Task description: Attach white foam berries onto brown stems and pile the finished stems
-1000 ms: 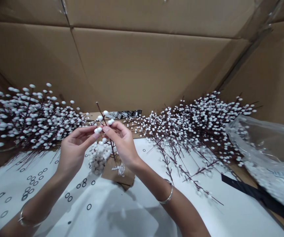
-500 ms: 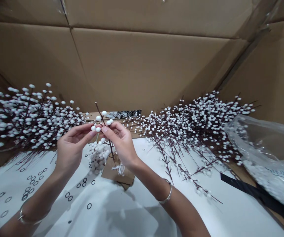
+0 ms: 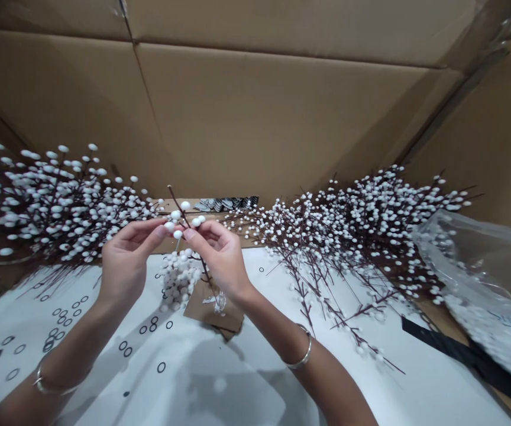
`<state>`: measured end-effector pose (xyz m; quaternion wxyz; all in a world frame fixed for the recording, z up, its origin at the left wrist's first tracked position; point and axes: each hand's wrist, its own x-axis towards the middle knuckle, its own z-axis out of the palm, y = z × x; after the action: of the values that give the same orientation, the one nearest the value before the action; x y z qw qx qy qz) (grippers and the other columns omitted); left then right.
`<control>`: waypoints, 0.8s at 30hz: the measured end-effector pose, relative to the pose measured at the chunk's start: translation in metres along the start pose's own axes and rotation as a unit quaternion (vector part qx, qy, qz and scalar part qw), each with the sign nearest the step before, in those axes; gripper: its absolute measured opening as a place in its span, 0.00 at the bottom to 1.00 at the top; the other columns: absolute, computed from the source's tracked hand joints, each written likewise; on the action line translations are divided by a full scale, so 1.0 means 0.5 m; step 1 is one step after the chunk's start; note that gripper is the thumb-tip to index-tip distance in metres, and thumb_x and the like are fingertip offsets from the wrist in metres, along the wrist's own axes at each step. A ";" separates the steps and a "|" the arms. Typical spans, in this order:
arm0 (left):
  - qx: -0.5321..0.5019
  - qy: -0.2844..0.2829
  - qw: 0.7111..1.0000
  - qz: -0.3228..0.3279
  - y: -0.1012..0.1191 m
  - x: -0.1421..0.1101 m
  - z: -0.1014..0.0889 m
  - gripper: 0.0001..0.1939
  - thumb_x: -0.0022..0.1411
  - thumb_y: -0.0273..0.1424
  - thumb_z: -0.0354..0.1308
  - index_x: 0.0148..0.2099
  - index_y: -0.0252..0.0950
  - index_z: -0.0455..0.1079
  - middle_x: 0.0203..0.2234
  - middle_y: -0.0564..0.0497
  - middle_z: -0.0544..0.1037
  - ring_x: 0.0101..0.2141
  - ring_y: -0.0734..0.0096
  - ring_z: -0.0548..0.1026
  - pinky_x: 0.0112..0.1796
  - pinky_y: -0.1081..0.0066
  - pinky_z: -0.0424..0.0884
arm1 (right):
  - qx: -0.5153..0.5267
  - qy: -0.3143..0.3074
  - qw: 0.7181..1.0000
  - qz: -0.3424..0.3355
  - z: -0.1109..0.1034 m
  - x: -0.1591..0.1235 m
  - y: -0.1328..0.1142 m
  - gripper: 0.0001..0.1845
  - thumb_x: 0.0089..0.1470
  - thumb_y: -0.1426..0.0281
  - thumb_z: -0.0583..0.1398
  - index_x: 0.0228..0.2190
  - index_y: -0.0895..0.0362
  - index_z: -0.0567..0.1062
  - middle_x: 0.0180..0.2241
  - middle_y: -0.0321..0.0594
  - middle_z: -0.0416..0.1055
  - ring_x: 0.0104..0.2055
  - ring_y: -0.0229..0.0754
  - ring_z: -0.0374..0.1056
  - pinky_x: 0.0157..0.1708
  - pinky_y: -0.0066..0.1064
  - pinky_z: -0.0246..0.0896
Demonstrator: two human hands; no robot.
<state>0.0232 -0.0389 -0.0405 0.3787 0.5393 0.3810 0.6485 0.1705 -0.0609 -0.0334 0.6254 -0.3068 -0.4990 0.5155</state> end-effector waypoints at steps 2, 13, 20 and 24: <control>-0.022 -0.003 1.000 -0.015 -0.001 0.001 -0.002 0.11 0.55 0.33 0.68 0.42 0.37 0.78 0.37 0.48 0.81 0.39 0.68 0.79 0.44 0.70 0.74 | -0.002 -0.003 1.000 -0.003 0.002 -0.002 -0.002 0.06 0.54 0.65 0.64 0.31 0.54 0.75 0.39 0.40 0.77 0.45 0.42 0.72 0.50 0.38 0.66; -0.084 -0.003 0.995 -0.047 -0.005 -0.002 -0.002 0.12 0.55 0.35 0.69 0.40 0.37 0.76 0.38 0.47 0.81 0.39 0.68 0.79 0.42 0.70 0.75 | -0.076 -0.015 0.997 -0.015 0.000 -0.009 0.004 0.10 0.54 0.64 0.64 0.26 0.55 0.71 0.33 0.39 0.73 0.37 0.40 0.68 0.37 0.34 0.64; -0.081 -0.017 0.995 -0.045 -0.002 -0.002 0.001 0.11 0.55 0.34 0.68 0.40 0.37 0.77 0.38 0.47 0.81 0.40 0.67 0.79 0.43 0.69 0.75 | -0.073 -0.021 0.997 -0.025 0.002 -0.006 0.007 0.10 0.53 0.64 0.64 0.26 0.55 0.70 0.37 0.40 0.74 0.39 0.40 0.69 0.37 0.34 0.64; -0.082 -0.018 0.996 -0.042 -0.002 -0.002 0.003 0.11 0.55 0.35 0.69 0.40 0.36 0.77 0.36 0.48 0.81 0.38 0.67 0.80 0.43 0.68 0.75 | -0.078 -0.017 0.997 -0.021 0.001 -0.006 0.008 0.12 0.52 0.63 0.64 0.25 0.55 0.69 0.35 0.40 0.73 0.37 0.39 0.68 0.35 0.33 0.63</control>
<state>0.0249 -0.0394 -0.0415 0.4551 0.5018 0.3419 0.6513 0.1689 -0.0625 -0.0377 0.6013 -0.3356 -0.5547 0.4671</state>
